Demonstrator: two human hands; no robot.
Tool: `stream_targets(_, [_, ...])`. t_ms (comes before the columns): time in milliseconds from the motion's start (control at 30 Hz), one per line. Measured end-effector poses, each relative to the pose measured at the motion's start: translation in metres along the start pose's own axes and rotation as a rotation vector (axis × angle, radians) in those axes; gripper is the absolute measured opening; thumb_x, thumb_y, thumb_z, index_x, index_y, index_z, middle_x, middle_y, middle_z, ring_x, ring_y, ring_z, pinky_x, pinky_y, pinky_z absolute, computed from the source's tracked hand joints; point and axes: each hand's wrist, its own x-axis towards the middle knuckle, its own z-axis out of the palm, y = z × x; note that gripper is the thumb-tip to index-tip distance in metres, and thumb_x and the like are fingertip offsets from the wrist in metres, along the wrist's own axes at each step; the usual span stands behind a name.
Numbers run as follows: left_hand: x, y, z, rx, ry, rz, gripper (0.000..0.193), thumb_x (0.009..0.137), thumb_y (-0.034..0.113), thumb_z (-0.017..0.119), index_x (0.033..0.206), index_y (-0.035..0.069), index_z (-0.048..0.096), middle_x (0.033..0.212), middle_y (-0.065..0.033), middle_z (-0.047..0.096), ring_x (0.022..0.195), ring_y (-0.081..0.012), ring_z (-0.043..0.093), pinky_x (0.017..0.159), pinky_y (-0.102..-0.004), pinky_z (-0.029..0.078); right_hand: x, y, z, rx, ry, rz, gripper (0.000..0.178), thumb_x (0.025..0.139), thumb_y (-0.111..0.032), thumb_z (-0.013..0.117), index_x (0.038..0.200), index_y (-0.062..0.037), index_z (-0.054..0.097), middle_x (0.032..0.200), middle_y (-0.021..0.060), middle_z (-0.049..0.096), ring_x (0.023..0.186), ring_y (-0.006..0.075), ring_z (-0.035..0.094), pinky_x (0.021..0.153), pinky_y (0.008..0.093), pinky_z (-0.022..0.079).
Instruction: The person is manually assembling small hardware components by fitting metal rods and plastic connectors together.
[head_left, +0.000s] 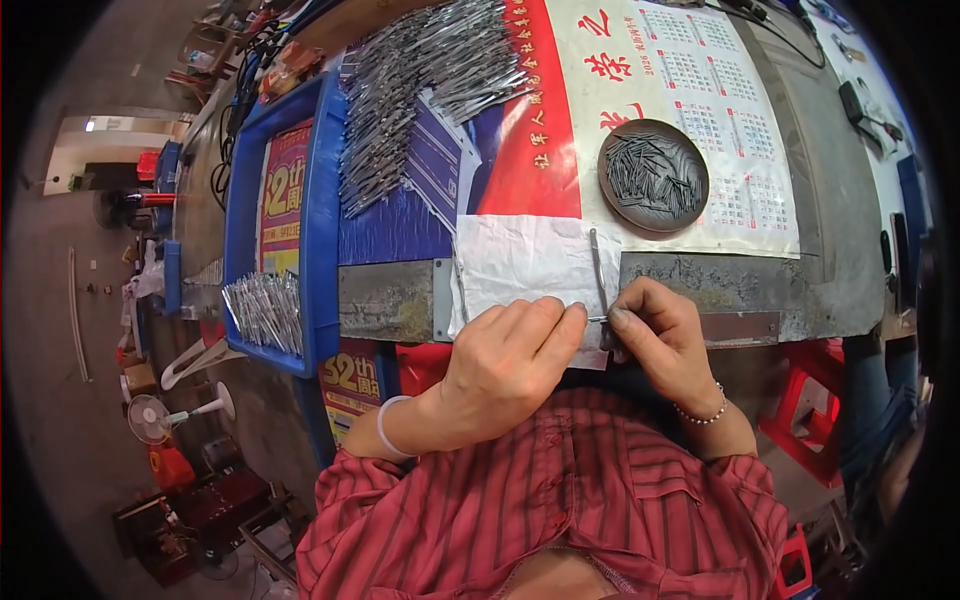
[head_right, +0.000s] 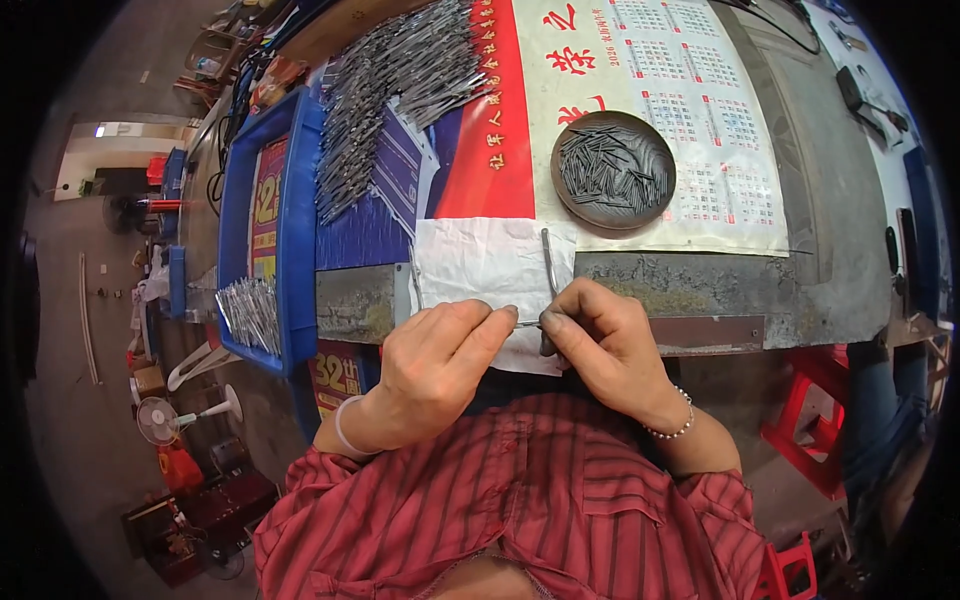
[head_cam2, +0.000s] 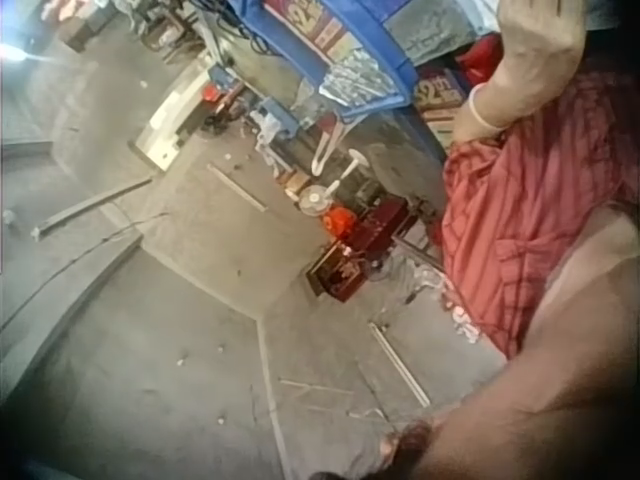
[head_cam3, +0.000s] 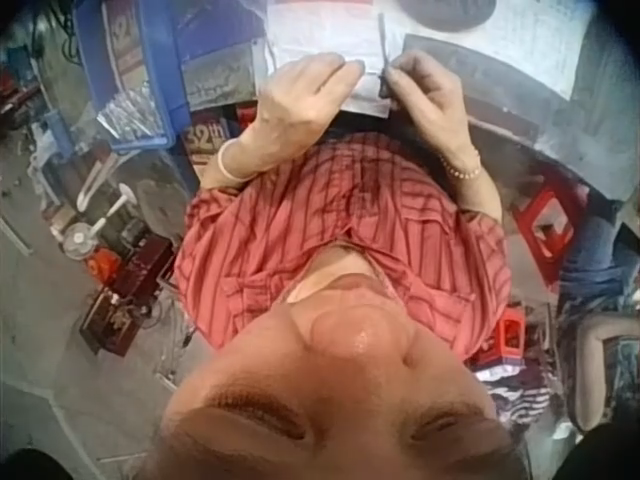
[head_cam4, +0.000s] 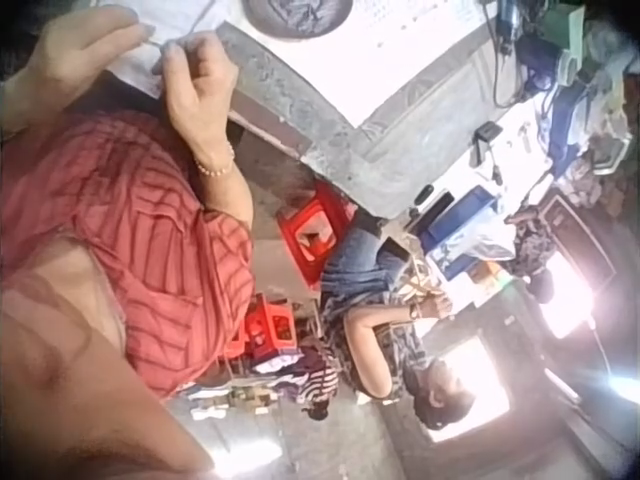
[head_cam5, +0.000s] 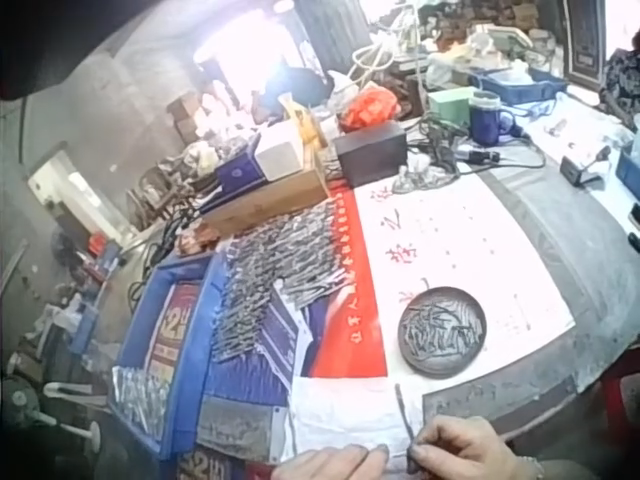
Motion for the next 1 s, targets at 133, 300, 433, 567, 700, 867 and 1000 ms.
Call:
stream_targets(133, [-0.003,-0.001,-0.001,-0.022,0.011,-0.006,0.034,0.068,0.008,0.06,0.1,-0.004,0.06,0.088,-0.0101,0.056,0.069,-0.0195,0.057,0.057,-0.0295,0.046,0.001,-0.003,0.002,0.063,-0.023,0.054,0.011,0.092,-0.009,0.055,0.088,0.0013,0.055,0.072,0.0015,0.058,0.062,0.0048,0.052,0.055,0.02,0.043])
stream_targets(300, [-0.006,-0.002,-0.002,-0.023,0.009,-0.022,0.033,0.068,0.008,0.06,0.099,-0.004,0.06,0.087,-0.0097,0.056,0.069,-0.0196,0.057,0.057,-0.0295,0.045,0.001,-0.003,0.005,0.074,-0.014,0.073,0.012,0.093,-0.009,0.054,0.087,0.0015,0.055,0.074,0.0037,0.061,0.061,0.0058,0.054,0.054,0.02,0.044])
stream_targets(433, [-0.008,-0.003,-0.002,-0.034,0.004,-0.035,0.033,0.069,0.008,0.06,0.099,-0.004,0.059,0.087,-0.0096,0.056,0.068,-0.0196,0.057,0.056,-0.0297,0.045,0.002,-0.002,0.009,0.048,-0.009,0.059,0.013,0.094,-0.009,0.053,0.088,0.0016,0.054,0.074,0.0047,0.062,0.059,0.0061,0.055,0.053,0.0197,0.045])
stream_targets(567, [-0.009,-0.005,0.0,-0.045,0.006,-0.041,0.033,0.069,0.008,0.059,0.1,-0.004,0.059,0.087,-0.0098,0.056,0.068,-0.0197,0.057,0.056,-0.0297,0.045,0.004,0.001,0.006,0.158,-0.038,0.11,0.013,0.095,-0.01,0.053,0.089,0.0016,0.054,0.075,0.0059,0.063,0.059,0.0064,0.057,0.053,0.0195,0.046])
stream_targets(700, [-0.009,-0.005,0.001,-0.045,0.013,-0.05,0.032,0.07,0.008,0.059,0.099,-0.004,0.059,0.085,-0.0093,0.055,0.067,-0.0198,0.057,0.056,-0.0298,0.045,0.004,0.001,0.008,0.16,-0.026,0.112,0.013,0.095,-0.01,0.052,0.089,0.0017,0.053,0.075,0.0064,0.063,0.059,0.0068,0.057,0.053,0.0193,0.047])
stream_targets(867, [-0.009,-0.001,-0.002,-0.084,-0.035,-0.134,0.034,0.066,0.002,0.062,0.1,-0.001,0.062,0.085,-0.0093,0.058,0.07,-0.0223,0.06,0.058,-0.0312,0.048,0.003,0.0,0.014,0.113,-0.01,0.101,0.012,0.095,-0.009,0.049,0.088,0.0006,0.048,0.074,0.0068,0.062,0.057,0.0086,0.059,0.051,0.0207,0.049])
stream_targets(1000, [-0.011,-0.002,-0.001,-0.096,-0.031,-0.143,0.033,0.067,0.002,0.062,0.1,-0.001,0.062,0.085,-0.0092,0.058,0.07,-0.022,0.06,0.057,-0.0309,0.048,0.005,0.001,0.015,0.22,-0.025,0.152,0.011,0.096,-0.008,0.046,0.087,-0.0006,0.044,0.074,0.0077,0.061,0.056,0.0106,0.06,0.051,0.0222,0.051])
